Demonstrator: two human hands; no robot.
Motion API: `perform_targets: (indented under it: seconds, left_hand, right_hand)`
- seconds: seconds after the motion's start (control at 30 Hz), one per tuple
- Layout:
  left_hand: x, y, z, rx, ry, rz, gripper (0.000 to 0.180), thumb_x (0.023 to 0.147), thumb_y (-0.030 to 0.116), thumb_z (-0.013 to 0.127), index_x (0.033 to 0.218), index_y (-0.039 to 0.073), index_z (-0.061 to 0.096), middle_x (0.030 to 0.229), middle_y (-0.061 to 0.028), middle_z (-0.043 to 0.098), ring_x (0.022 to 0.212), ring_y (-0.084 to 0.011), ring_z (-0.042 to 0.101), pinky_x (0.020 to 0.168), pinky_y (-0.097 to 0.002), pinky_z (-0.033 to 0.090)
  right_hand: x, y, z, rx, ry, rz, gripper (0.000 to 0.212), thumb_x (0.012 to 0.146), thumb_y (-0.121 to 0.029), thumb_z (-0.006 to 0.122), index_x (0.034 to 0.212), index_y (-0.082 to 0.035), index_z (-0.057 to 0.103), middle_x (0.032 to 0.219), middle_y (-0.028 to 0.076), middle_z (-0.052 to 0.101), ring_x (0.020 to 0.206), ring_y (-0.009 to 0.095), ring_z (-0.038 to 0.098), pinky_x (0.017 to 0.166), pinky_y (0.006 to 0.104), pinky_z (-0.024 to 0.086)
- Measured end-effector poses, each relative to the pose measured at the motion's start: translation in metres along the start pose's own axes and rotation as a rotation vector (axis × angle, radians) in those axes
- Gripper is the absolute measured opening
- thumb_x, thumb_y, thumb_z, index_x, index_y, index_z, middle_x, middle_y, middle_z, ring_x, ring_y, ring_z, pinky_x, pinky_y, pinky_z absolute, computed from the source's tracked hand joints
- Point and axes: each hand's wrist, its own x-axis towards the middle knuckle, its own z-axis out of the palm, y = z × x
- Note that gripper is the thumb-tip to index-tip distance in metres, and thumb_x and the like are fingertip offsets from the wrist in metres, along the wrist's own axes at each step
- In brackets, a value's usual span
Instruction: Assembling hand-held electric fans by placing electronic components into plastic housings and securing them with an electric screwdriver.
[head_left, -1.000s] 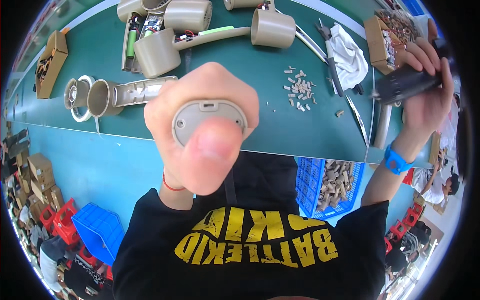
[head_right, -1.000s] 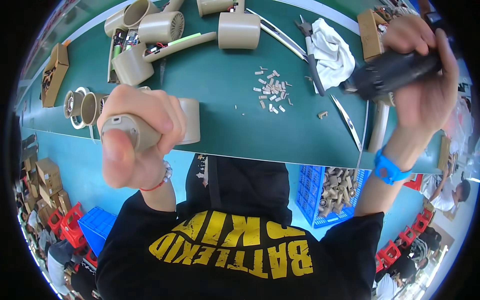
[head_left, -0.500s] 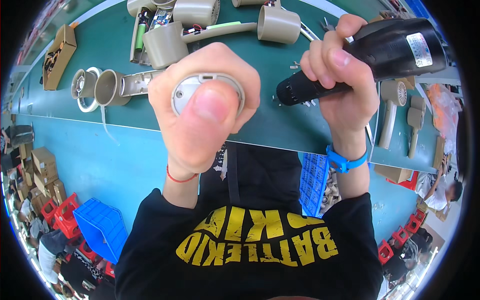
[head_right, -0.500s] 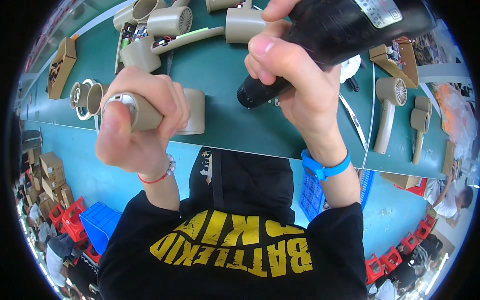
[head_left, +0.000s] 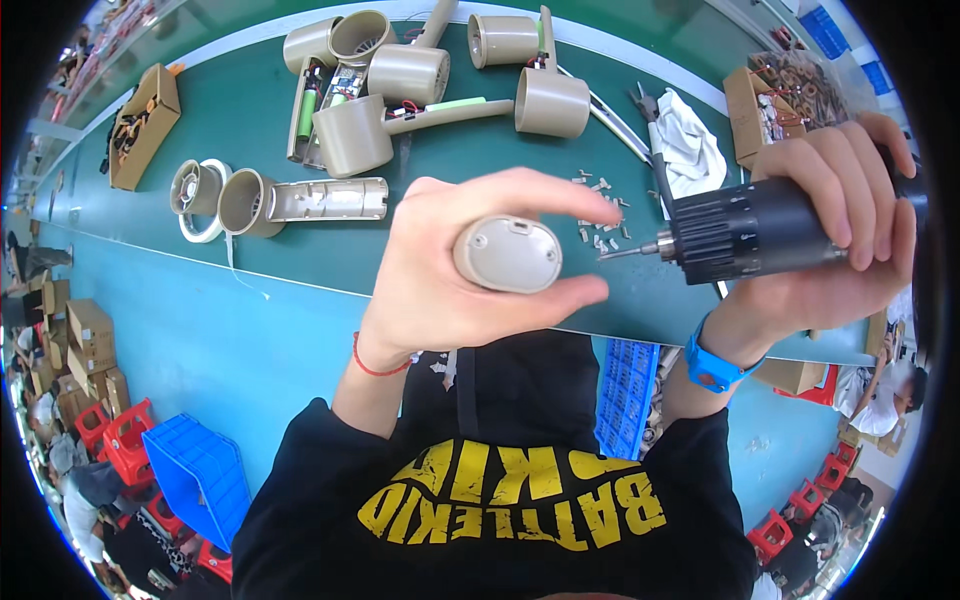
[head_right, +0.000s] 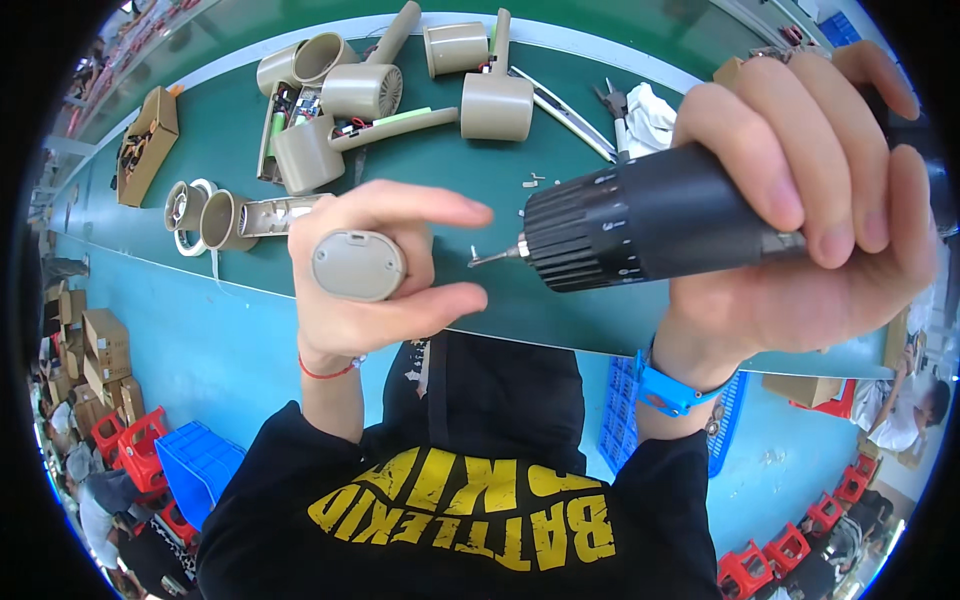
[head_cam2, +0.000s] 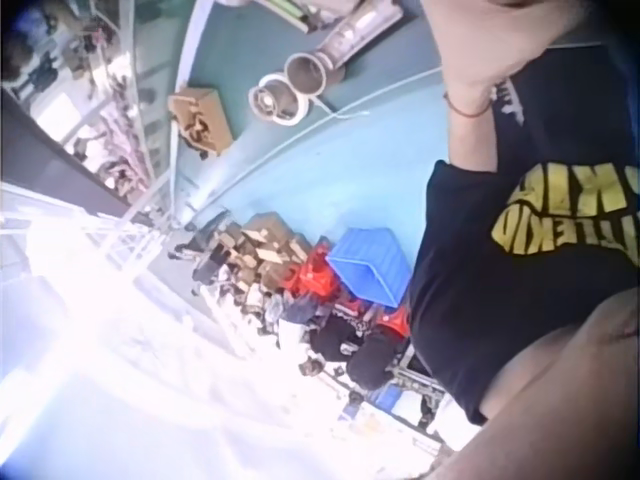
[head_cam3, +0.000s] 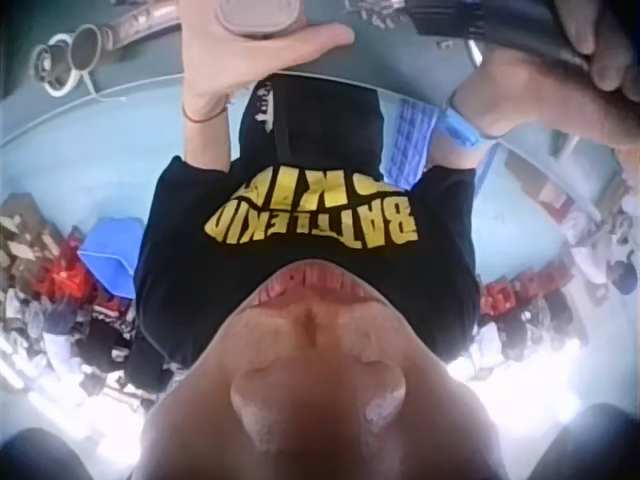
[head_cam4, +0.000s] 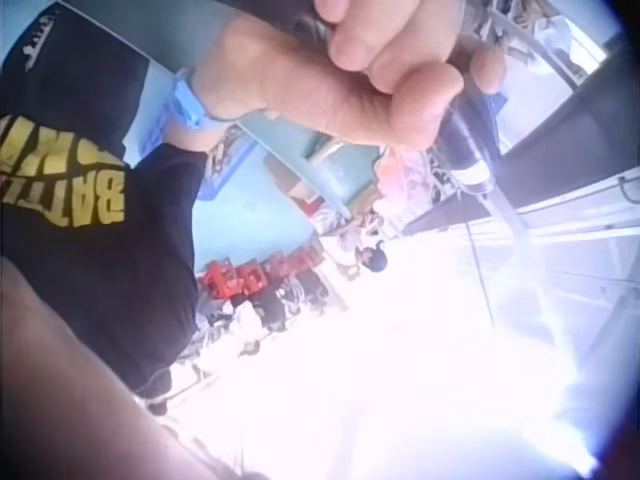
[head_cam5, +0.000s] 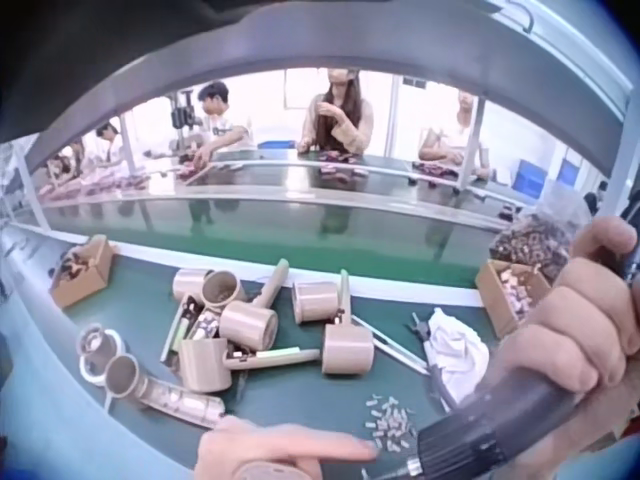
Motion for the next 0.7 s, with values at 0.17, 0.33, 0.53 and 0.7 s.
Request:
perform_targets:
  seconds: [0.17,0.33,0.53,0.7]
  left_hand:
    - [-0.001,0.001,0.005,0.099,0.033,0.033,0.025,0.064,-0.007,0.072,0.088,0.001,0.071,0.05,0.0054,0.053,0.044,-0.0009,0.047,0.044,-0.017,0.033]
    - [0.003,0.003,0.005,0.13,0.034,0.031,0.019,0.066,-0.006,0.07,0.083,0.001,0.07,0.052,0.0031,0.056,0.044,-0.0015,0.047,0.043,-0.0171,0.033]
    - [0.002,0.004,0.006,0.098,0.037,-0.006,0.017,0.064,-0.005,0.071,0.08,0.001,0.07,0.052,0.0018,0.057,0.044,-0.0024,0.047,0.043,-0.0179,0.033]
    - [0.001,0.004,0.005,0.162,0.034,-0.002,0.017,0.064,-0.005,0.071,0.08,0.001,0.07,0.053,0.0016,0.057,0.045,-0.0024,0.047,0.043,-0.0184,0.032]
  right_hand:
    - [-0.002,0.0,-0.001,0.02,0.006,-0.022,0.023,0.075,-0.004,0.06,0.094,-0.009,0.047,0.06,-0.002,0.049,0.053,0.008,0.052,0.063,0.0243,0.045]
    - [-0.002,0.0,-0.003,0.033,0.019,-0.041,0.023,0.074,-0.005,0.062,0.091,-0.009,0.048,0.06,-0.001,0.05,0.053,0.009,0.053,0.063,0.024,0.046]
    - [-0.004,0.003,-0.002,0.037,0.034,-0.062,0.023,0.072,-0.005,0.065,0.089,-0.009,0.049,0.059,0.0,0.051,0.053,0.01,0.054,0.064,0.0238,0.047]
    - [-0.009,0.017,0.007,0.012,0.025,-0.076,0.023,0.073,-0.006,0.064,0.09,-0.009,0.05,0.06,-0.001,0.051,0.053,0.009,0.054,0.064,0.0235,0.047]
